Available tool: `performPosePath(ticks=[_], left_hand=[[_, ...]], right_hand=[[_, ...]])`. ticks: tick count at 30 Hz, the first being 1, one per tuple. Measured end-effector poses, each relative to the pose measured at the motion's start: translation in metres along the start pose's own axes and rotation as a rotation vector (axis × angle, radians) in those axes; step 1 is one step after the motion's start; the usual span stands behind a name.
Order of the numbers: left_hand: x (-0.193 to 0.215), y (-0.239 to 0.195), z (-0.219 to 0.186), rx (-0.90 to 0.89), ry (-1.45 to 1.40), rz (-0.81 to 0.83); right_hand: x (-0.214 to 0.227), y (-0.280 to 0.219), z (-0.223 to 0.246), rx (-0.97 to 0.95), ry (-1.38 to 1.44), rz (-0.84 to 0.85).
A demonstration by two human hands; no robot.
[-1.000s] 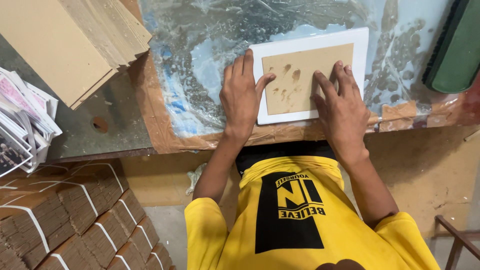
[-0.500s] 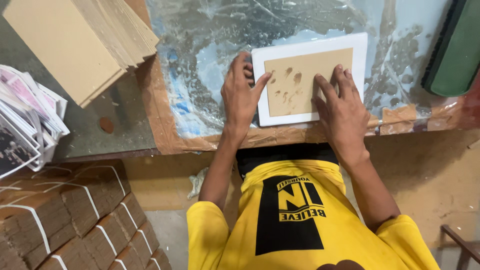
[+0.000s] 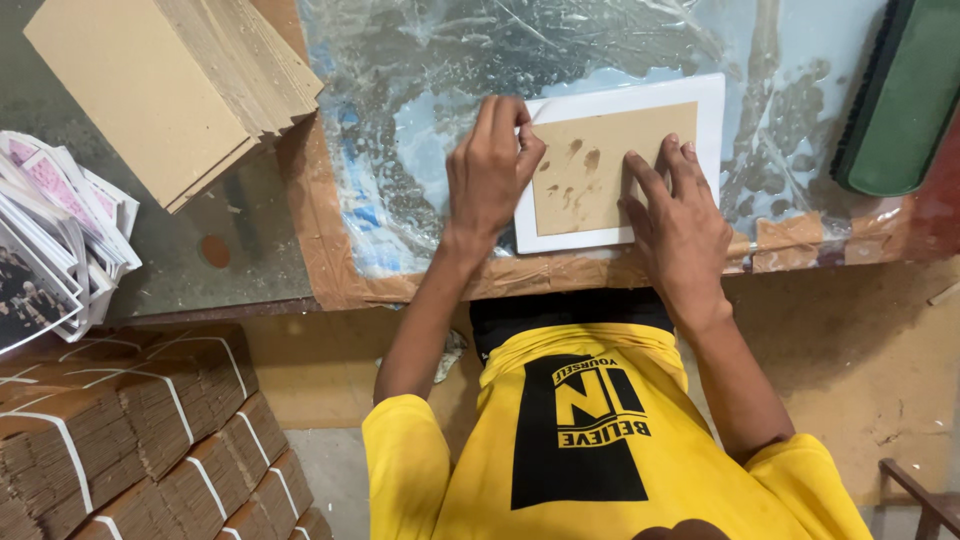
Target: The person places a brown card onto a white rectangular base, presses it down with their fingers, and then rubs a green block across the assembly before moving it aside to repeat the process.
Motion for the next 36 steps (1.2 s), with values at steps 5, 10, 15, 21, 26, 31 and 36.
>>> performPosePath(ticks=[5,10,15,21,26,31,36], left_hand=[[0.009,-0.010,0.000,0.128,-0.065,0.043],[-0.001,-0.032,-0.001,0.591,-0.268,0.221],[0.004,-0.039,-0.043,0.234,-0.560,0.264],[0.009,-0.028,-0.027,0.416,-0.755,0.284],[-0.006,0.006,-0.017,0.278,-0.890,0.228],[-0.025,0.049,0.003,0.190,-0.562,0.199],[-0.061,0.104,0.037,0.356,-0.295,0.288]], right_hand=[[0.002,-0.001,0.000,0.005,0.000,-0.007],[0.005,-0.001,-0.005,-0.046,0.096,-0.066],[0.009,0.002,-0.018,-0.163,0.159,-0.083],[0.054,0.025,-0.058,-0.164,0.300,-0.269],[0.027,0.061,-0.092,-0.417,0.905,0.041],[0.002,0.114,-0.095,-0.270,1.075,0.159],[-0.042,0.180,-0.109,-0.176,0.904,0.189]])
Point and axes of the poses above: each hand's wrist, its own y-axis towards the middle knuckle, its own x-axis out of the back of the hand, z = x × y, the point moved 6 cm from there along y, towards the middle knuckle, and after that the axes turned 9 degrees about -z, right-handed, at the moved point
